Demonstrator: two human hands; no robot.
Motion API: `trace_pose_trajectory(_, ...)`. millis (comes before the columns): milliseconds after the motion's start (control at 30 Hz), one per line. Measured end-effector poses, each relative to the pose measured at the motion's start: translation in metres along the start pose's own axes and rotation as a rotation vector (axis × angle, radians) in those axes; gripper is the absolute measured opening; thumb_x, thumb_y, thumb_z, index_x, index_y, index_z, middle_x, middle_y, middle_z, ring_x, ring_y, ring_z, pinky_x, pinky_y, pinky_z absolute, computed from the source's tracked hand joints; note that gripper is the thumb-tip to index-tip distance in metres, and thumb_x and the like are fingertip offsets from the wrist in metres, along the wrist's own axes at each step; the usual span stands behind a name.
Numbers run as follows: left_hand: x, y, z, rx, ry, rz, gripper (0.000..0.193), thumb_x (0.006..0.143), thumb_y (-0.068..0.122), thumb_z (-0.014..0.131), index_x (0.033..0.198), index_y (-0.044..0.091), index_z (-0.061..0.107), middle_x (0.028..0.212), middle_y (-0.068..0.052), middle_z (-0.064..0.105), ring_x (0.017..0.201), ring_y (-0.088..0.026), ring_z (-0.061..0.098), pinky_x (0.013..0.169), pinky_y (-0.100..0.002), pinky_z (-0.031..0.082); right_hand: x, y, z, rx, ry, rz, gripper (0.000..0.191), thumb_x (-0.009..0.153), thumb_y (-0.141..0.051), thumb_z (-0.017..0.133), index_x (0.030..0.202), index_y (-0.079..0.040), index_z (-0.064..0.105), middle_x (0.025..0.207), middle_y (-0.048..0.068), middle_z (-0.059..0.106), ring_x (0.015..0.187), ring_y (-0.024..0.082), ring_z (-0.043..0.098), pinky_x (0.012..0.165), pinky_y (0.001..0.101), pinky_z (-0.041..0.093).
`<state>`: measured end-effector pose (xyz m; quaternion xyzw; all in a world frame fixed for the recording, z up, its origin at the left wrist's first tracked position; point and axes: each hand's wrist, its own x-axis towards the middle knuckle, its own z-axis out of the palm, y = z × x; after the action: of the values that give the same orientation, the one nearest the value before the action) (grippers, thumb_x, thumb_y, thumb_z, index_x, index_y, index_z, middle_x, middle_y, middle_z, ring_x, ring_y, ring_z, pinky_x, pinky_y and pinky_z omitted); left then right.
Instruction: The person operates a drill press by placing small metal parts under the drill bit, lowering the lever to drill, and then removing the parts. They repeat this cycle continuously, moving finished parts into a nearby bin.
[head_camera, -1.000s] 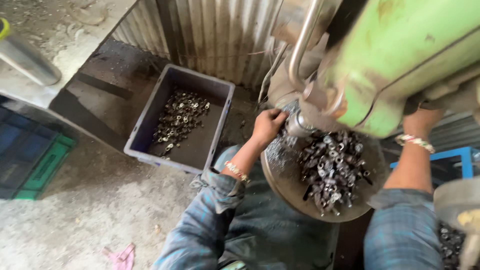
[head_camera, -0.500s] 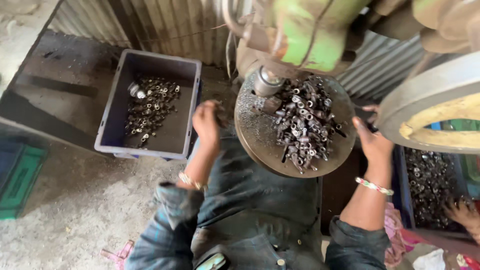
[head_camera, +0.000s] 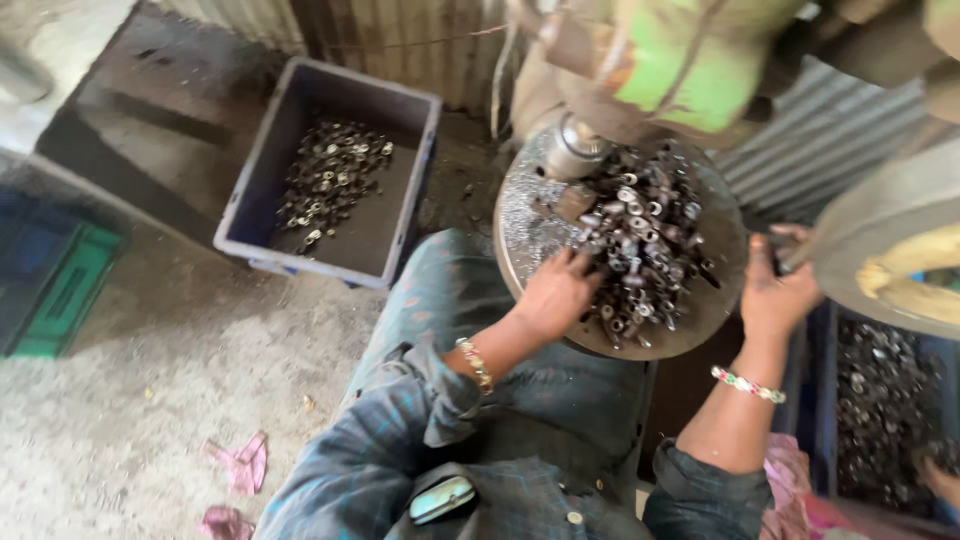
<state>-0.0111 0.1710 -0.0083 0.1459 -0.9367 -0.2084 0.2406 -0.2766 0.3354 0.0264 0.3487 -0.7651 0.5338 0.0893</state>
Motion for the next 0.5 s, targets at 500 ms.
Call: trace_pose_trajectory(500, 0.002, -0.062, -0.032, -1.254, 0.551, -0.613, 0.033, 0.093, -0.004, 0.064, 0.126, 0.000, 0.063, 0.115, -0.013, 0.070, 0.103, -0.018, 0.071, 0.092, -0.030, 0.057, 0.002, -0.003, 0.002, 0.080, 0.027, -0.071, 0.026, 0.103, 0.011, 0.076, 0.120, 0.001, 0.059, 0.091, 0.003, 0.060, 0.073, 0.011, 0.058, 0.068, 0.0259, 0.048)
